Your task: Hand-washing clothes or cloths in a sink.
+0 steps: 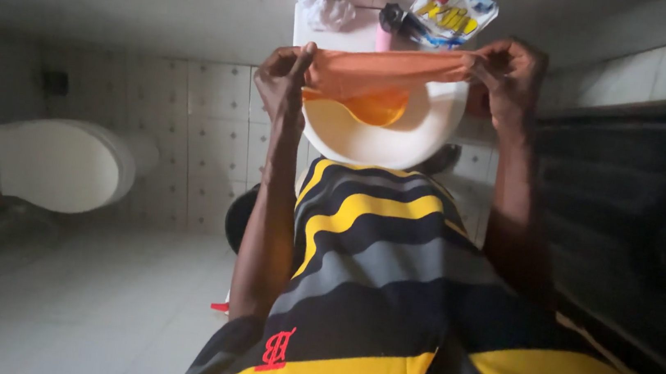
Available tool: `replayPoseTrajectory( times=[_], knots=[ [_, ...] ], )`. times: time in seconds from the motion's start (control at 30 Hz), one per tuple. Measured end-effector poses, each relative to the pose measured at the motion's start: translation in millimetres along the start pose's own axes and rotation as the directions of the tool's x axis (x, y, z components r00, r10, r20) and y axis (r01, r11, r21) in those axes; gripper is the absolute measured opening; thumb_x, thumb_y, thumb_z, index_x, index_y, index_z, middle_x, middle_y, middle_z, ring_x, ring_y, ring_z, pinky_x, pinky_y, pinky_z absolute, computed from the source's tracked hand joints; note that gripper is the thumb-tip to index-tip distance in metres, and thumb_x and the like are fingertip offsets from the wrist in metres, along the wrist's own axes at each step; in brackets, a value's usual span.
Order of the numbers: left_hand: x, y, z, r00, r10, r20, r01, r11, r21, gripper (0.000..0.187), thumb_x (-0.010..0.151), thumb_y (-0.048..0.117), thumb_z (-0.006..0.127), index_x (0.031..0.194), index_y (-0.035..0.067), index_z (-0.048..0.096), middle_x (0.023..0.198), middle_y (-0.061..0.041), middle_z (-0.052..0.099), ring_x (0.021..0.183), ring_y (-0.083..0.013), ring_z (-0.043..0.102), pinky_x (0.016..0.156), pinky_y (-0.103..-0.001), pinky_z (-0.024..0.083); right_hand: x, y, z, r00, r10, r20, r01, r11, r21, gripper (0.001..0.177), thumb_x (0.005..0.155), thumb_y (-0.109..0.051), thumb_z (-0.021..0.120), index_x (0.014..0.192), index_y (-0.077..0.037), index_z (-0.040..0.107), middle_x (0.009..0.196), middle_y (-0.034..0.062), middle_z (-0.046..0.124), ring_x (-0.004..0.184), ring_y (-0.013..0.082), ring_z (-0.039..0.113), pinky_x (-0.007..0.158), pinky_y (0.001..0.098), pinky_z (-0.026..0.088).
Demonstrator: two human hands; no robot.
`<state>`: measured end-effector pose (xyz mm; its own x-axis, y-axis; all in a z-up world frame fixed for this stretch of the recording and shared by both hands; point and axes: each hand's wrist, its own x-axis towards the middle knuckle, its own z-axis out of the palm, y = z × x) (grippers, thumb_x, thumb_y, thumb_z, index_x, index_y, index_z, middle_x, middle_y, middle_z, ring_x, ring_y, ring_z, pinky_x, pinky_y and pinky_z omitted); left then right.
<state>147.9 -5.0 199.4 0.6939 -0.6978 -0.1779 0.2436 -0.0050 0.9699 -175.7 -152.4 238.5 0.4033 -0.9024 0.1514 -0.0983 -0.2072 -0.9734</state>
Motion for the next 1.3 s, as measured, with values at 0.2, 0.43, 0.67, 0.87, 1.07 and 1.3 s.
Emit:
replayPoseTrajectory(
  times=[0.2, 0.43, 0.67, 0.87, 1.07, 1.3],
  knots=[
    [-9.8, 2.9, 42.7, 0.947, 0.074, 0.312, -0.078, 0.997, 0.002, 0.016, 0.092, 0.015, 0.082, 0.099, 0.003, 0.074, 0.091, -0.008, 0.076, 0.08, -0.0135, 0.076, 0.067, -0.028, 0.063, 7.1, -48.3, 34.1, 0.99, -0.091, 0.112, 0.099, 0.993, -0.065, 0.022, 0.105, -0.016, 0.084, 0.11, -0.002, 0.067, 0.103, 0.0109, 0.071, 0.09, 0.0151, 0.074, 0.082, 0.0315, 0.067],
    [-24.8, 28.8, 74.8, 0.757, 0.208, 0.619, -0.335, 0.937, 0.095, 0.021, 0.087, 0.014, 0.084, 0.103, 0.003, 0.074, 0.096, -0.008, 0.078, 0.084, -0.0141, 0.077, 0.075, -0.029, 0.067, 6.4, -70.3, 71.6, 0.87, -0.232, 0.436, 0.294, 0.952, -0.08, 0.033, 0.102, -0.001, 0.059, 0.134, 0.008, 0.06, 0.121, 0.0194, 0.069, 0.107, 0.0225, 0.072, 0.095, 0.0357, 0.062],
    [-29.8, 28.9, 26.2, 0.92, 0.111, 0.377, -0.212, 0.947, 0.24, 0.019, 0.093, 0.017, 0.079, 0.104, 0.002, 0.078, 0.096, -0.01, 0.081, 0.082, -0.0187, 0.079, 0.076, -0.034, 0.067, 2.2, -27.6, 83.9, 0.92, 0.026, 0.392, 0.094, 0.954, -0.285, 0.01, 0.1, -0.009, 0.067, 0.105, -0.001, 0.071, 0.096, 0.0119, 0.074, 0.084, 0.0183, 0.072, 0.077, 0.0321, 0.059],
    [-51.4, 16.0, 1.0, 0.966, 0.013, 0.259, -0.087, 0.957, 0.276, 0.026, 0.097, 0.021, 0.071, 0.114, 0.003, 0.074, 0.104, -0.013, 0.079, 0.085, -0.0202, 0.08, 0.071, -0.034, 0.069, -25.8, 134.6, 126.4, 0.768, 0.021, 0.64, 0.327, 0.847, -0.42, 0.017, 0.088, -0.009, 0.058, 0.087, -0.004, 0.074, 0.084, 0.0171, 0.072, 0.08, 0.0332, 0.071, 0.075, 0.0432, 0.055],
    [-78.4, 22.7, -4.5, 0.966, -0.04, 0.254, -0.048, 0.943, 0.328, 0.029, 0.1, 0.018, 0.067, 0.123, 0.002, 0.068, 0.11, -0.015, 0.077, 0.088, -0.0215, 0.08, 0.074, -0.034, 0.069, -19.8, 211.9, 167.8, 0.661, 0.337, 0.671, 0.068, 0.863, -0.501, 0.019, 0.097, -0.018, 0.06, 0.098, -0.003, 0.073, 0.1, 0.0196, 0.074, 0.093, 0.0327, 0.072, 0.082, 0.0431, 0.054],
    [-83.2, 19.7, -6.8, 0.962, -0.164, 0.217, 0.071, 0.921, 0.383, 0.031, 0.098, 0.014, 0.066, 0.127, 0.004, 0.065, 0.107, -0.015, 0.079, 0.087, -0.0215, 0.08, 0.073, -0.034, 0.069, -19.5, 289.5, 166.6, 0.705, 0.28, 0.651, 0.266, 0.747, -0.609, 0.023, 0.096, -0.015, 0.067, 0.112, 0.0, 0.072, 0.112, 0.0266, 0.07, 0.103, 0.042, 0.066, 0.083, 0.0493, 0.052]
  ],
)
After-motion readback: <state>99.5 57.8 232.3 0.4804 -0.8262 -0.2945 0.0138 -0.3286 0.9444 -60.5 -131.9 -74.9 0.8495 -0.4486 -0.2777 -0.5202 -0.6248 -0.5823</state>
